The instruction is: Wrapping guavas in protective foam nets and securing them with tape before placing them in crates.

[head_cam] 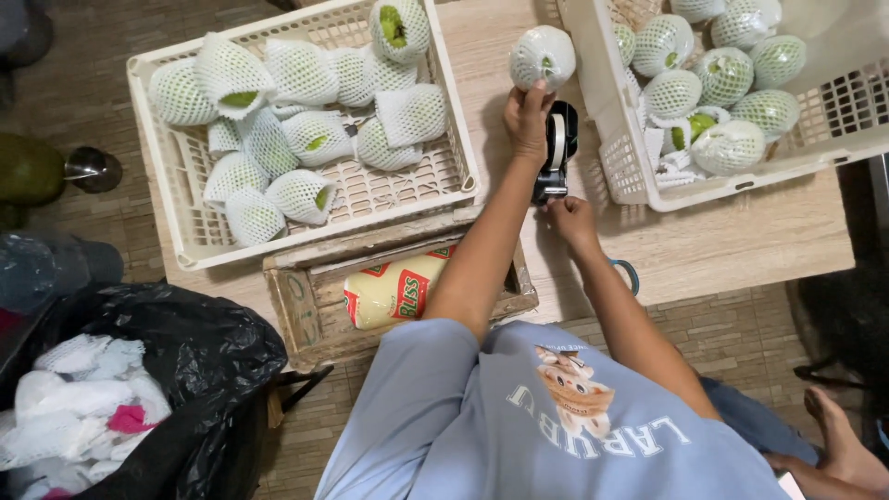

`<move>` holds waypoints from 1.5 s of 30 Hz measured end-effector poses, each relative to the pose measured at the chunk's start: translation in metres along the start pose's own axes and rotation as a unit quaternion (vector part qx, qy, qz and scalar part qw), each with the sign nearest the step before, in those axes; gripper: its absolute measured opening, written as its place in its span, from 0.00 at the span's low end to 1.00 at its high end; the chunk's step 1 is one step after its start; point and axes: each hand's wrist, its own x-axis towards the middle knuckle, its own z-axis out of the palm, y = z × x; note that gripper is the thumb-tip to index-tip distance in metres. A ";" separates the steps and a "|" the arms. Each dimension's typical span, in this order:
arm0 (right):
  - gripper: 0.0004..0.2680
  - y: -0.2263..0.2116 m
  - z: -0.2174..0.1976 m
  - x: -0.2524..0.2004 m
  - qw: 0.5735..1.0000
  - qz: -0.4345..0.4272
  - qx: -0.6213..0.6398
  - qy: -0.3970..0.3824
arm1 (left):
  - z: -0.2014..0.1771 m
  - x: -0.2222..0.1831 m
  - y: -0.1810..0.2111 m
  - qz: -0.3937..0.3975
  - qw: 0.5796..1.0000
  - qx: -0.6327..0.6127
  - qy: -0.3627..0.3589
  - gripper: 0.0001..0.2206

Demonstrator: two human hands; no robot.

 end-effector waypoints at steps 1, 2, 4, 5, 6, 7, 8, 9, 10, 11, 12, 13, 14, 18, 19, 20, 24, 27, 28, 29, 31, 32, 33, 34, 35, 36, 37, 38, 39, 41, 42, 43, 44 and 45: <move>0.13 -0.001 -0.002 0.004 1.000 -0.003 0.002 -0.003 | 0.004 -0.003 0.015 0.004 1.000 0.000 -0.001 0.27; 0.09 0.000 -0.007 0.005 0.991 0.016 -0.128 -0.037 | 0.006 -0.010 0.028 -0.007 1.000 0.004 -0.030 0.28; 0.08 -0.005 -0.018 0.004 0.964 0.026 -0.255 -0.069 | 0.013 -0.026 0.058 -0.011 0.998 0.005 -0.064 0.29; 0.08 -0.012 -0.024 0.002 0.966 -0.021 -0.243 -0.083 | 0.018 -0.034 0.077 -0.017 0.995 0.047 -0.084 0.30; 0.10 -0.015 -0.028 -0.007 0.965 -0.062 -0.234 -0.104 | 0.014 -0.048 0.098 -0.023 0.991 0.092 -0.094 0.31; 0.10 -0.058 -0.023 -0.038 0.963 -0.066 -0.236 -0.110 | 0.017 -0.056 0.122 -0.016 0.992 0.091 -0.090 0.31; 0.09 -0.103 -0.026 -0.064 0.969 -0.082 -0.216 -0.088 | 0.021 -0.066 0.143 0.001 0.983 0.148 -0.112 0.38; 0.08 -0.150 -0.038 -0.091 0.974 -0.097 -0.195 -0.066 | 0.024 -0.076 0.164 0.018 0.970 0.206 -0.132 0.45; 0.08 -0.166 -0.041 -0.099 0.973 -0.101 -0.197 -0.069 | 0.028 -0.088 0.177 0.022 0.970 0.204 -0.130 0.45; 0.08 -0.183 -0.045 -0.108 0.949 -0.248 -0.175 -0.085 | 0.031 -0.099 0.191 0.028 0.957 0.256 -0.132 0.46; 0.08 -0.201 -0.047 -0.116 0.902 -0.392 -0.148 -0.101 | 0.036 -0.110 0.206 0.035 0.941 0.307 -0.134 0.48; 0.08 -0.215 -0.043 -0.124 0.900 -0.397 -0.147 -0.103 | 0.036 -0.116 0.212 0.041 0.942 0.306 -0.134 0.48; 0.08 -0.229 -0.040 -0.132 0.866 -0.465 -0.161 -0.091 | 0.035 -0.123 0.216 0.055 0.946 0.291 -0.130 0.45; 0.11 -0.252 -0.018 -0.142 0.818 -0.544 -0.180 -0.042 | 0.030 -0.146 0.235 0.112 0.936 0.300 -0.148 0.43; 0.11 -0.252 -0.013 -0.144 0.815 -0.549 -0.179 -0.043 | 0.027 -0.147 0.234 0.117 0.936 0.298 -0.148 0.43; 0.11 -0.252 -0.009 -0.147 0.823 -0.537 -0.183 -0.029 | 0.024 -0.148 0.233 0.127 0.939 0.287 -0.142 0.41; 0.10 -0.239 0.002 -0.131 0.823 -0.537 -0.182 0.000 | 0.005 -0.148 0.234 0.149 0.957 0.202 -0.147 0.39; 0.13 -0.241 0.011 -0.139 0.840 -0.510 -0.188 0.013 | -0.001 -0.147 0.236 0.128 0.958 0.209 -0.145 0.41; 0.13 -0.241 0.012 -0.141 0.838 -0.511 -0.188 0.014 | -0.004 -0.148 0.237 0.130 0.958 0.208 -0.147 0.41; 0.13 -0.242 0.014 -0.143 0.842 -0.499 -0.202 0.019 | -0.006 -0.148 0.239 0.125 0.958 0.208 -0.154 0.41; 0.13 -0.247 0.020 -0.144 0.843 -0.493 -0.213 0.026 | -0.008 -0.143 0.243 0.127 0.956 0.209 -0.165 0.41; 0.13 -0.247 0.020 -0.146 0.844 -0.484 -0.230 0.030 | -0.010 -0.143 0.242 0.117 0.957 0.202 -0.171 0.41; 0.13 -0.247 0.020 -0.148 0.844 -0.475 -0.247 0.033 | -0.013 -0.143 0.240 0.107 0.959 0.195 -0.176 0.40; 0.13 -0.251 0.020 -0.151 0.842 -0.477 -0.250 0.036 | -0.010 -0.146 0.244 0.108 0.959 0.191 -0.179 0.40; 0.12 -0.255 0.021 -0.155 0.838 -0.477 -0.262 0.043 | -0.007 -0.149 0.248 0.098 0.962 0.170 -0.191 0.41; 0.12 -0.258 0.021 -0.159 0.833 -0.476 -0.275 0.050 | -0.005 -0.153 0.251 0.086 0.964 0.148 -0.203 0.41; 0.12 -0.263 0.022 -0.165 0.831 -0.477 -0.279 0.053 | -0.002 -0.153 0.251 0.086 0.964 0.143 -0.205 0.41; 0.13 -0.268 0.024 -0.169 0.828 -0.466 -0.309 0.043 | 0.002 -0.151 0.252 0.083 0.965 0.172 -0.177 0.44; 0.14 -0.274 0.027 -0.174 0.824 -0.453 -0.338 0.033 | 0.005 -0.150 0.254 0.080 0.965 0.200 -0.149 0.48; 0.13 -0.278 0.030 -0.179 0.834 -0.440 -0.332 0.017 | 0.010 -0.154 0.265 0.078 0.969 0.193 -0.135 0.48; 0.13 -0.281 0.032 -0.181 0.846 -0.425 -0.322 0.000 | 0.012 -0.155 0.272 0.074 0.971 0.191 -0.119 0.48; 0.13 -0.287 0.032 -0.183 0.843 -0.428 -0.325 -0.001 | 0.011 -0.151 0.272 0.076 0.972 0.186 -0.119 0.48; 0.11 -0.290 0.031 -0.188 0.850 -0.412 -0.327 -0.022 | 0.008 -0.149 0.270 0.078 0.973 0.188 -0.108 0.46; 0.09 -0.293 0.031 -0.191 0.856 -0.396 -0.329 -0.043 | 0.005 -0.147 0.268 0.079 0.974 0.189 -0.097 0.44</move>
